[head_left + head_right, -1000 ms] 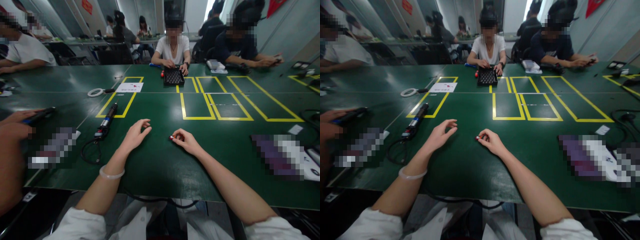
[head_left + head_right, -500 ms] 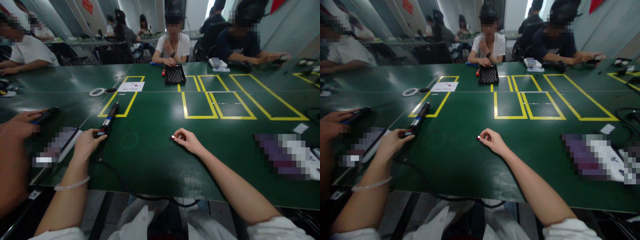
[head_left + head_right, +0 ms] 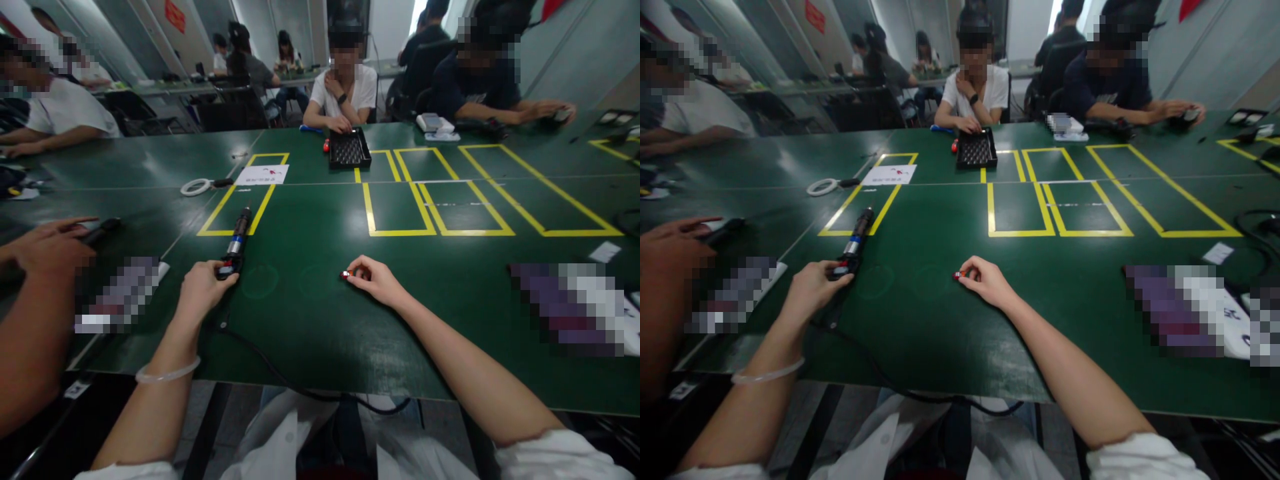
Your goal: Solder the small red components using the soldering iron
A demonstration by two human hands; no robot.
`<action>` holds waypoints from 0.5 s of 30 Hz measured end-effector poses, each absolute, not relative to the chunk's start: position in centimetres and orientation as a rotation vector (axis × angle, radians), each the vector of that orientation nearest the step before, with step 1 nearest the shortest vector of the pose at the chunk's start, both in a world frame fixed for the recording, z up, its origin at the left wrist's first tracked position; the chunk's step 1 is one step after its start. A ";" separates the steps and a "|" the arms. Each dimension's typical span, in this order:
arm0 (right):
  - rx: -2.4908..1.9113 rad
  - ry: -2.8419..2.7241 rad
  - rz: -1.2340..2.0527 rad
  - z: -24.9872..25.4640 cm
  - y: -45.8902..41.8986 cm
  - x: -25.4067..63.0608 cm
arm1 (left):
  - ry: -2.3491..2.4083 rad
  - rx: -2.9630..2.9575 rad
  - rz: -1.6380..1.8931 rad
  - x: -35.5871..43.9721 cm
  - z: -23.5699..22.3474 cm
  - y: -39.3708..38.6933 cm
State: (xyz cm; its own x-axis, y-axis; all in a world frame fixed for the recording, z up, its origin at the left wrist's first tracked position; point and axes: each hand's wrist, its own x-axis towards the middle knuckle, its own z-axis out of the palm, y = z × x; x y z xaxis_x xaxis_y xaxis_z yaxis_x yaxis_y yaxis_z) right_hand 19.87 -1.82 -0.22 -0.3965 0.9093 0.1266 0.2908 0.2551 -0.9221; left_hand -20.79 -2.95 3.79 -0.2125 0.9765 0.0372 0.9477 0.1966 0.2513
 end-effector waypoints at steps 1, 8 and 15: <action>-1.092 -1.838 1.141 -0.3 -1.8 19.9 | 2.342 1.898 0.297 -19.7 3.9 -3.2; -1.029 -1.817 1.131 -0.6 -1.8 19.8 | 2.156 2.121 0.183 -10.6 4.5 -4.3; -0.961 -1.878 1.007 -0.4 -1.9 19.8 | 1.861 2.237 0.263 -2.8 4.7 -4.2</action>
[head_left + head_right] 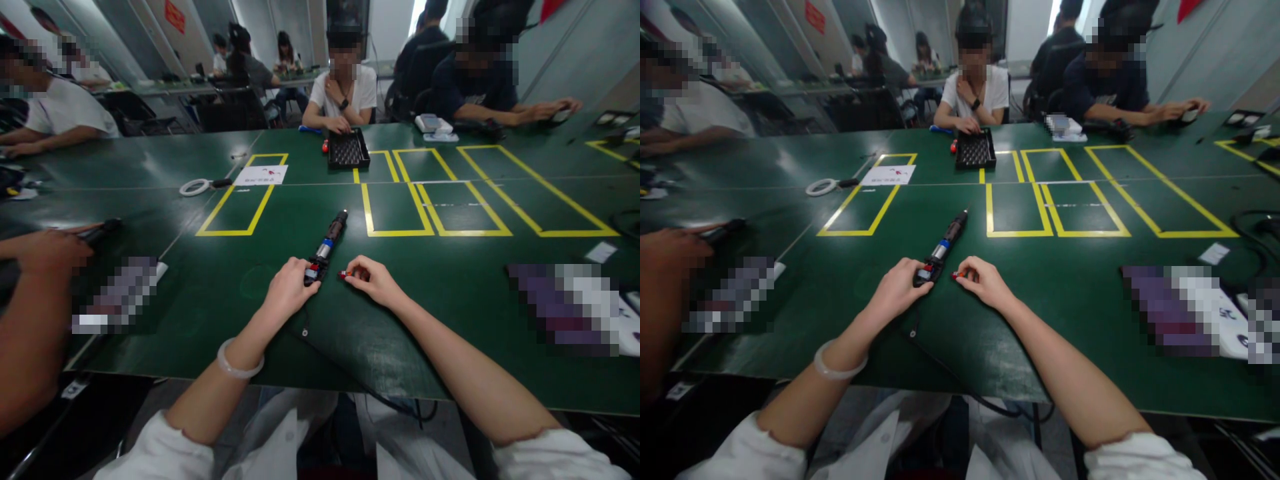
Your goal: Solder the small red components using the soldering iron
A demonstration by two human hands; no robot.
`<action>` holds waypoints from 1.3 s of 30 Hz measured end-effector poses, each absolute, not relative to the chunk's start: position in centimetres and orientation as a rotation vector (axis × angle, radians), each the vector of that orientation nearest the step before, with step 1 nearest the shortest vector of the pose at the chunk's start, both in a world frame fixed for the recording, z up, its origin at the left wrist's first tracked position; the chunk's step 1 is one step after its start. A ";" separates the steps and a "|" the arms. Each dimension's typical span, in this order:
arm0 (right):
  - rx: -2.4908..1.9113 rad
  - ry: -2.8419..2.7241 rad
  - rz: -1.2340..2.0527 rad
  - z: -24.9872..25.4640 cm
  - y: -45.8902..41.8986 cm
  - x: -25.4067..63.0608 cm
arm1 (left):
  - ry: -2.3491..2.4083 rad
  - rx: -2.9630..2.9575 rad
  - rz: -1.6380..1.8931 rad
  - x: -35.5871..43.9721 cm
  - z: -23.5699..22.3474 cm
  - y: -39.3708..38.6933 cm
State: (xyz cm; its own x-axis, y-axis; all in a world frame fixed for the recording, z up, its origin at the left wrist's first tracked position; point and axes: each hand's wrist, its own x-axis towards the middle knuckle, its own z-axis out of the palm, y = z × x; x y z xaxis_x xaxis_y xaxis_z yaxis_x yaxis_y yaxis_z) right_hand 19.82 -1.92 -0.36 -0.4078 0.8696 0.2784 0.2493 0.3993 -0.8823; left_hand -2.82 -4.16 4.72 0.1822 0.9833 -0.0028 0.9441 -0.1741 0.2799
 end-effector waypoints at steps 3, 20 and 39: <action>-0.956 -1.917 0.919 -0.5 -1.9 19.9 | 1.771 2.282 0.280 -0.5 4.7 -4.1; -0.979 -2.092 0.686 -0.3 -2.0 20.2 | 1.451 2.230 0.448 0.6 2.5 -3.0; -1.021 -1.973 0.756 -0.5 -2.0 20.3 | 1.685 2.444 0.250 2.0 3.3 -2.3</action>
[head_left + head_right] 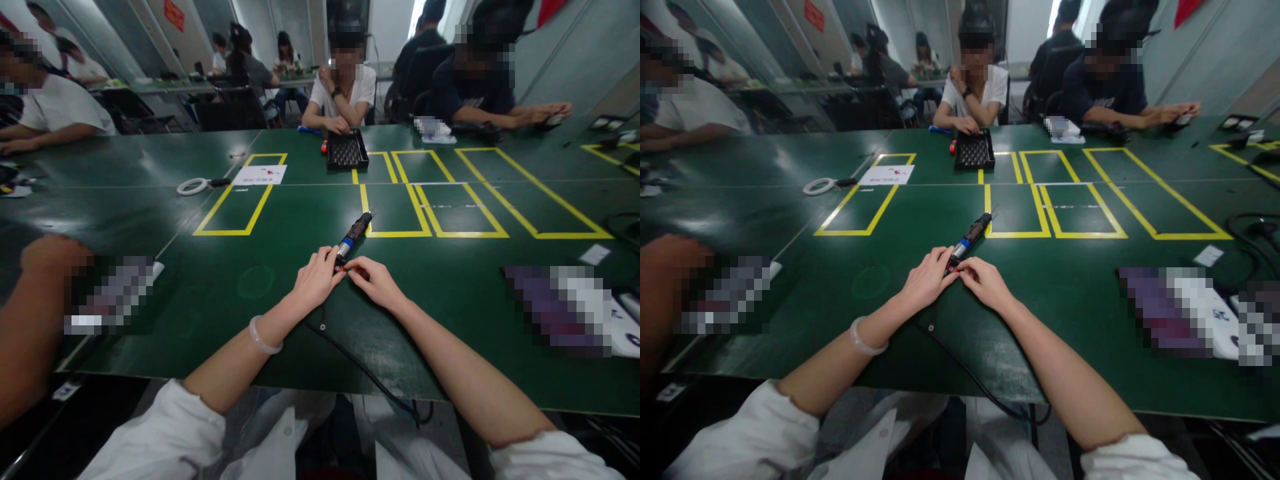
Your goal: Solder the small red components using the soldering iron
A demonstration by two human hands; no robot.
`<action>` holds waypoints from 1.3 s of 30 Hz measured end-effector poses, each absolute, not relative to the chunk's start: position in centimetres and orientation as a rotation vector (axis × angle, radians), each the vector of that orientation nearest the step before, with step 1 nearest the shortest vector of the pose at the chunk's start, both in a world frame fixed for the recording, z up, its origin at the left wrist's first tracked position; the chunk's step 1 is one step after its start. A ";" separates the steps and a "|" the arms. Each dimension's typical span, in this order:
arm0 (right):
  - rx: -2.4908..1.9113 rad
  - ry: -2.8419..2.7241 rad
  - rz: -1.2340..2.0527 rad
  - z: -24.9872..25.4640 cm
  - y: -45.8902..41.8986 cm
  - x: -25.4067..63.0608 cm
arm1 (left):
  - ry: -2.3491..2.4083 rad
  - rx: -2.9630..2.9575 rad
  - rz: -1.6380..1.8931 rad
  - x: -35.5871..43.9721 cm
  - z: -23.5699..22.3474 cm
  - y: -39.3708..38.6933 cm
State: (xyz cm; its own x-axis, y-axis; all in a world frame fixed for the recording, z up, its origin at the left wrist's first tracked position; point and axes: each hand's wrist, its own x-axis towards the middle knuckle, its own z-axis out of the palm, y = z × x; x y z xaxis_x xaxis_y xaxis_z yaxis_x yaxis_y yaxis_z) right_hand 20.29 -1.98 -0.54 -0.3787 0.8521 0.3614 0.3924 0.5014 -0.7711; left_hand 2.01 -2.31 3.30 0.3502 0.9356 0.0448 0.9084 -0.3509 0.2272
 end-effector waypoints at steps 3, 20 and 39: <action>-1.026 -1.977 0.775 -0.6 -2.0 20.4 | 1.726 2.440 0.252 1.1 3.4 -1.5; -1.040 -2.024 0.768 -0.6 -2.0 20.5 | 2.234 2.066 0.070 -17.1 3.8 1.4; -1.042 -2.073 0.746 -0.5 -2.0 20.4 | 2.622 2.089 -0.050 -19.5 5.0 -0.7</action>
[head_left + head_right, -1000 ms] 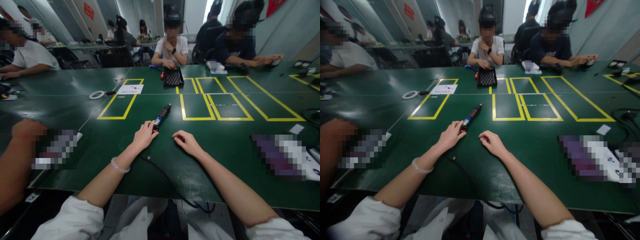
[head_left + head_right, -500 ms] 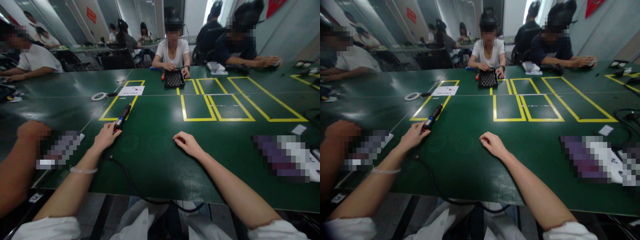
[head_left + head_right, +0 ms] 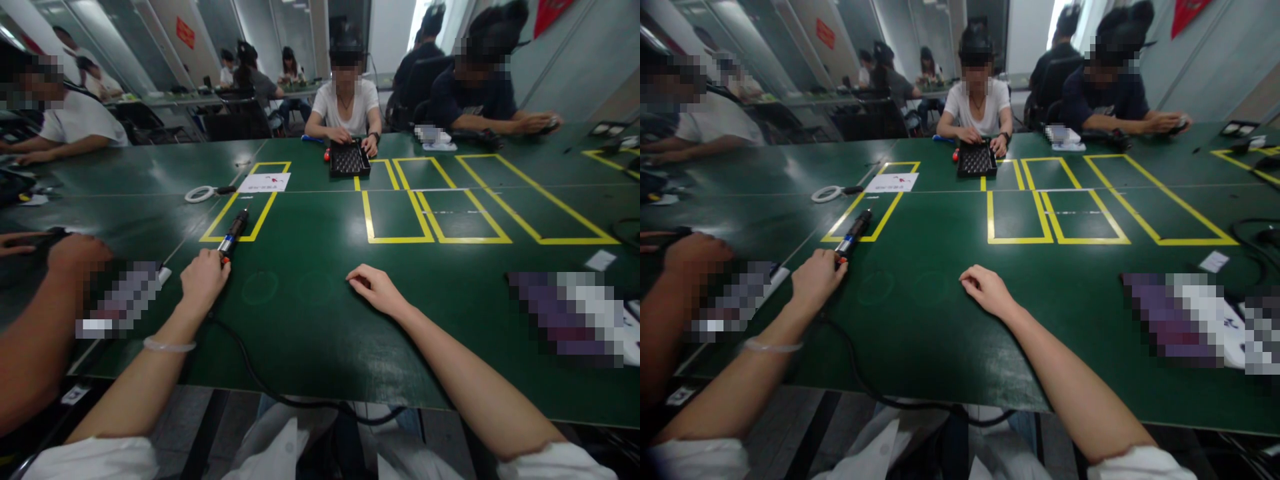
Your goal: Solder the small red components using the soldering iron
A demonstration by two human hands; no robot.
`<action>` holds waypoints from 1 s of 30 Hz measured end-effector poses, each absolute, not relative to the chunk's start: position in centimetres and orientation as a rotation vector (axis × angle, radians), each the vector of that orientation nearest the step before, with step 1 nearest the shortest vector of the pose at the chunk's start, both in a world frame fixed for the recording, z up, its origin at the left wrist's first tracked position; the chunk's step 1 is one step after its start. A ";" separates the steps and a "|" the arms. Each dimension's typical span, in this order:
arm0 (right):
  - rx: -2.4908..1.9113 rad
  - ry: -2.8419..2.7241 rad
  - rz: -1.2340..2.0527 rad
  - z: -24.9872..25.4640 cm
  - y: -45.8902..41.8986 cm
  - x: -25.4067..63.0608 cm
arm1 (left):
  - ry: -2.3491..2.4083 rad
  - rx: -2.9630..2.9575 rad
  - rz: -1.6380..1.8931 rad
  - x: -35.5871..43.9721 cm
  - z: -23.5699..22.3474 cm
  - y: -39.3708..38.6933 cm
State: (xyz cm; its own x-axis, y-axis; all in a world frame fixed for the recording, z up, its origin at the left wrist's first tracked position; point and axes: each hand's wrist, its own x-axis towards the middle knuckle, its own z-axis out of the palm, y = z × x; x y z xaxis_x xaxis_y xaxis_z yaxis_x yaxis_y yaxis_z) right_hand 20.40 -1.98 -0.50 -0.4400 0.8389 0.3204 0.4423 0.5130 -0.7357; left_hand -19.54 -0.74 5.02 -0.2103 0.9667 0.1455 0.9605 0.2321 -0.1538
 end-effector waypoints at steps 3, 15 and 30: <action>-1.045 -2.072 0.743 -0.5 -2.0 20.3 | -2.345 -1.783 0.050 -19.8 5.8 -0.4; -1.033 -2.047 0.785 -0.6 -2.0 20.4 | -2.240 -2.916 -0.936 -5.9 6.0 -1.4; -0.939 -1.987 1.028 0.1 -2.5 19.8 | -2.075 -3.523 -1.213 -0.9 2.8 -2.4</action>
